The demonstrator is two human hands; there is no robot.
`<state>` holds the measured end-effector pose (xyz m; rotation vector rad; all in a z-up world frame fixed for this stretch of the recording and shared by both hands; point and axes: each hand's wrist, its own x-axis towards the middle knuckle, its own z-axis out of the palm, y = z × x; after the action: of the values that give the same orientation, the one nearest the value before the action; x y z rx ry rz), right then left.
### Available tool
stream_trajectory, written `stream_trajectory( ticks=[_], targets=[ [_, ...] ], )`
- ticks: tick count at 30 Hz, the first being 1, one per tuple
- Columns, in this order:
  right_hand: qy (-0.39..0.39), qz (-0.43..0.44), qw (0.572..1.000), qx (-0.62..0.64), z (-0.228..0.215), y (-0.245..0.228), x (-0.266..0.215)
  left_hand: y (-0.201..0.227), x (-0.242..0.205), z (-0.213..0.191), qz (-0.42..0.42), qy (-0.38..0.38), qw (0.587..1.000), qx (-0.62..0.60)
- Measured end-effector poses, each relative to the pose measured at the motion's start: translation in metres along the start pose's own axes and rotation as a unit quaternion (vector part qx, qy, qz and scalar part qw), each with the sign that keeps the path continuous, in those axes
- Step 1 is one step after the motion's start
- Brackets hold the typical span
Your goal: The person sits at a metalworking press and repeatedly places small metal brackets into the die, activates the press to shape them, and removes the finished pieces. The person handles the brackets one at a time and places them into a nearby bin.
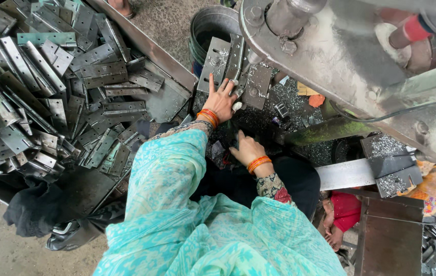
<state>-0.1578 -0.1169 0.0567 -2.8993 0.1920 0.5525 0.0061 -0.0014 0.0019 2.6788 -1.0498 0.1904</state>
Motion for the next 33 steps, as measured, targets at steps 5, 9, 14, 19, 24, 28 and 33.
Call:
stream_trajectory(
  ticks=[5,9,14,19,24,28,33],
  targets=[
    [-0.017,0.013,1.000,0.003,0.020,0.011,0.002,0.002,0.000,0.002,0.005,-0.008,1.000,0.012],
    [0.043,0.012,0.998,0.033,0.066,0.019,-0.009,0.000,0.003,0.000,0.005,-0.007,1.000,0.024],
    [0.124,0.012,0.986,0.109,0.110,0.029,-0.016,-0.002,0.003,-0.001,0.006,0.003,0.999,0.033],
    [0.065,-0.003,0.995,0.072,0.076,0.029,-0.003,-0.001,0.004,-0.006,0.006,-0.026,0.999,0.033],
    [0.005,-0.001,1.000,0.005,0.043,0.029,0.010,0.001,0.001,0.001,0.012,-0.009,1.000,0.017],
    [0.021,0.030,0.999,0.018,0.084,0.030,0.003,-0.004,0.007,0.004,0.013,0.000,1.000,0.008],
    [0.194,-0.036,0.972,0.127,0.157,0.038,-0.013,0.000,0.005,0.003,0.019,0.007,0.999,0.026]
  ],
)
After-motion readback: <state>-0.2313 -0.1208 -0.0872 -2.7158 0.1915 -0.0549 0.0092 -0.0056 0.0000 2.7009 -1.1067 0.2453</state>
